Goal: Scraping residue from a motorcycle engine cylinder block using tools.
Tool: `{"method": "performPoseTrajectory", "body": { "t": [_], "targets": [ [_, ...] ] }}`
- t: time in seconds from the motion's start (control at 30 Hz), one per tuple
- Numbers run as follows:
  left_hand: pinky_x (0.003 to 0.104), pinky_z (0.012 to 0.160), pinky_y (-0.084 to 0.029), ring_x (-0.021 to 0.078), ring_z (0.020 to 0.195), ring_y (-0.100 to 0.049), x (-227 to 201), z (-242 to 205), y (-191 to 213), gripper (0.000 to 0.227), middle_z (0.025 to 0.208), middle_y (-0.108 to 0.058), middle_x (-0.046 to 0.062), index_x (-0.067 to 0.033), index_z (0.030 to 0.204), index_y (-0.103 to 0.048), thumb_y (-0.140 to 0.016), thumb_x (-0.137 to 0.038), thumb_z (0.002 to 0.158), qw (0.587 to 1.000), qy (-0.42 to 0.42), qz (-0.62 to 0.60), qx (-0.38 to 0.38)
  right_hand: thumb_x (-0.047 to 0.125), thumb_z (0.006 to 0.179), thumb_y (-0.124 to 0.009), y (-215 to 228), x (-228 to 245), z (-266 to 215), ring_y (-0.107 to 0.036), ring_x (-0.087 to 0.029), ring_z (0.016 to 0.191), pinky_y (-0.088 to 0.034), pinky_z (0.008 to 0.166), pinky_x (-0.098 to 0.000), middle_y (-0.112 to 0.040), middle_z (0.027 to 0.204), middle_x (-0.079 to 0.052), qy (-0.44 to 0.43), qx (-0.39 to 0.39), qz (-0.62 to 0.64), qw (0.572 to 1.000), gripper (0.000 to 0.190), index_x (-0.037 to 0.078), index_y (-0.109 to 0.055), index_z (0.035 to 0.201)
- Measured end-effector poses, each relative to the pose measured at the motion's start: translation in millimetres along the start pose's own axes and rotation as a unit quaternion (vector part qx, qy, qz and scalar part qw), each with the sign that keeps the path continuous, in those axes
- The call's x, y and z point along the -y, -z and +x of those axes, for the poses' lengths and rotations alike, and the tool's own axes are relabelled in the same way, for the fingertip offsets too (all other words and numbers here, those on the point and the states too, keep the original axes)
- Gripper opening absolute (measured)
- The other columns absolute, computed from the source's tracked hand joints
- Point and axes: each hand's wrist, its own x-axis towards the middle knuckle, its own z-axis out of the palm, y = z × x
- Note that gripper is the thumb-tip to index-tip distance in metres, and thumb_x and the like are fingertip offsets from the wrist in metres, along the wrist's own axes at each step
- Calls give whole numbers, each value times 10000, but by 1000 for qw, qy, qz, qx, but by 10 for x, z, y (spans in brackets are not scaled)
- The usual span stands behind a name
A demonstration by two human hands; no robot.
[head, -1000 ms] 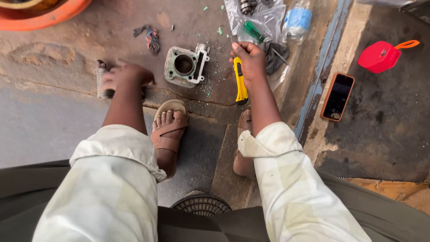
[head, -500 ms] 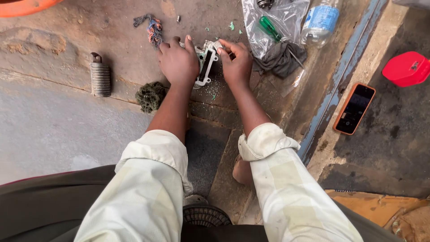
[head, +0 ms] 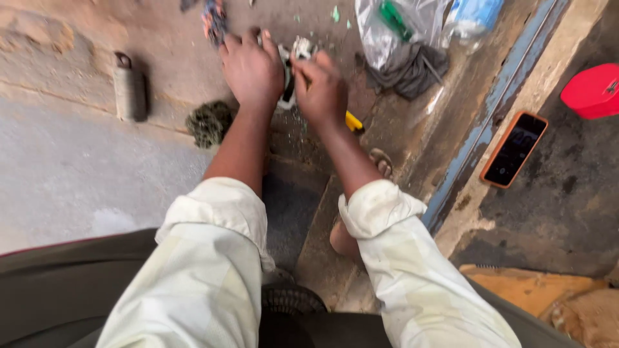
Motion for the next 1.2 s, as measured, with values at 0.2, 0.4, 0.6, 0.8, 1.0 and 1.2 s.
{"method": "performPoseTrajectory", "body": {
  "t": [0.2,0.4,0.6,0.8,1.0,1.2],
  "targets": [
    [527,949,-495,410,1147,-574,-10,35,-18,340,1171,-615,185,-127,1200,-726,-568,-354,1001,1000,20,0,13,114,924,-743,1,8,146,-667,-319,824,-514,711,-428,-652,906,-115,-14,4,-33,999,117,97,-775,1035],
    [556,898,-469,433,1116,-554,33,-8,-98,349,1167,-598,212,-122,1152,-739,-590,-358,942,999,33,7,23,149,929,-737,-18,-51,260,-666,-334,814,-512,699,-437,-647,878,-110,-7,-19,-27,999,69,100,-762,971],
    [553,914,-467,428,1123,-556,5,-15,-26,338,1171,-598,209,-120,1151,-736,-588,-346,947,999,41,-3,32,124,923,-749,-9,-28,208,-662,-338,791,-499,671,-437,-642,868,-115,18,-14,-46,999,59,83,-756,966],
    [551,918,-470,435,1140,-555,-22,0,35,325,1174,-603,199,-121,1162,-735,-584,-332,966,999,28,-22,22,118,896,-736,-3,-23,135,-682,-308,788,-522,680,-417,-661,899,-102,12,-11,-15,1000,105,76,-750,990],
    [527,948,-490,403,1165,-569,7,29,-3,323,1190,-612,177,-111,1180,-726,-585,-324,982,999,13,-33,1,111,943,-746,63,32,184,-661,-351,792,-503,673,-432,-650,879,-144,-1,1,-41,999,61,55,-755,967],
    [540,913,-486,423,1125,-562,-32,-4,32,310,1181,-610,190,-106,1143,-737,-588,-322,978,1000,11,-14,5,129,906,-743,38,-55,371,-675,-308,759,-508,662,-420,-653,845,-116,-13,1,-43,999,65,68,-741,930]
  ]
}}
